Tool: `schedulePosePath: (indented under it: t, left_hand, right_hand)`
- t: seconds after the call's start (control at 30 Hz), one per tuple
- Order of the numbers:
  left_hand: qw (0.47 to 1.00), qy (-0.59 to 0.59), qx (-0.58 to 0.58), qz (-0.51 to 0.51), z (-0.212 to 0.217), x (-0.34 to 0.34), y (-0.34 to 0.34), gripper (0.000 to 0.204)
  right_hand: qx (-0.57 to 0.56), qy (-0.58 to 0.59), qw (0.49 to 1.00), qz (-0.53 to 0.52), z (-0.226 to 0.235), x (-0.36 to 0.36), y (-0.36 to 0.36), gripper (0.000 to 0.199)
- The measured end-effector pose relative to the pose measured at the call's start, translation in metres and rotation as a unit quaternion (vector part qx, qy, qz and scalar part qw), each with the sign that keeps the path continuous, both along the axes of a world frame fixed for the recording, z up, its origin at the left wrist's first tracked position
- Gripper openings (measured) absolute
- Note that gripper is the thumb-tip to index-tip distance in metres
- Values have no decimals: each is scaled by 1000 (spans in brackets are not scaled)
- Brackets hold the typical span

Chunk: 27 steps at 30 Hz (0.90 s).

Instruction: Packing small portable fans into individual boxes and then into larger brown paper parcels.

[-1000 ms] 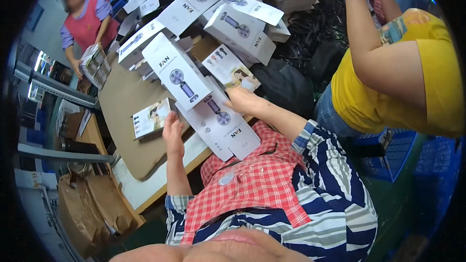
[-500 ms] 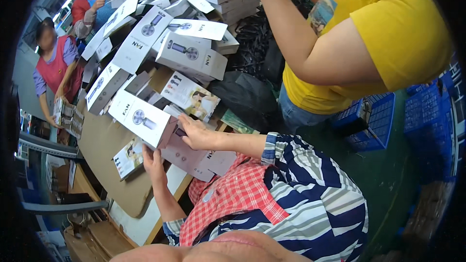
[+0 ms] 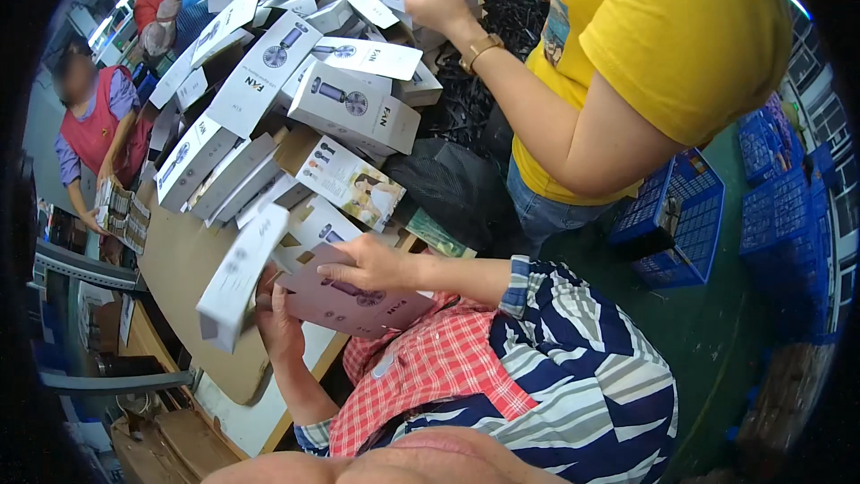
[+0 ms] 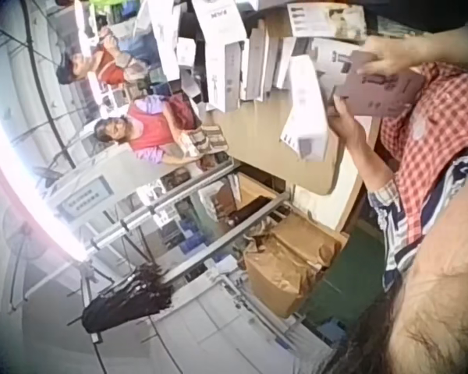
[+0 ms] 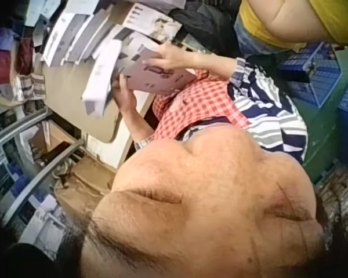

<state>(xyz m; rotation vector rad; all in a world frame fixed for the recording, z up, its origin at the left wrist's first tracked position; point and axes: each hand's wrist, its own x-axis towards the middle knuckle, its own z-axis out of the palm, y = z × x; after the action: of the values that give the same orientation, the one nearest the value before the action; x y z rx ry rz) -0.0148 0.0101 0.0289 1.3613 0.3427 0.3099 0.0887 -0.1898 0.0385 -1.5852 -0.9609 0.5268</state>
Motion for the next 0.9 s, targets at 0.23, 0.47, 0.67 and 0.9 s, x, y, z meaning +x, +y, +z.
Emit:
schedulePosePath:
  t: [0.23, 0.47, 0.67, 0.9]
  left_hand:
    - [971, -182, -78, -137, 18, 4, -24, 42]
    - [995, -85, 56, -24, 10, 5, -36, 45]
    - [993, -91, -13, -68, 22, 14, -35, 55]
    - [959, -105, -217, -146, 24, 20, -24, 55]
  right_hand:
    - [179, 52, 970, -154, -6, -24, 34, 57]
    - [7, 251, 966, -64, -4, 3, 20, 41]
    - [130, 528, 837, 53, -6, 15, 9, 39]
    - [25, 477, 879, -2, -24, 22, 9, 40]
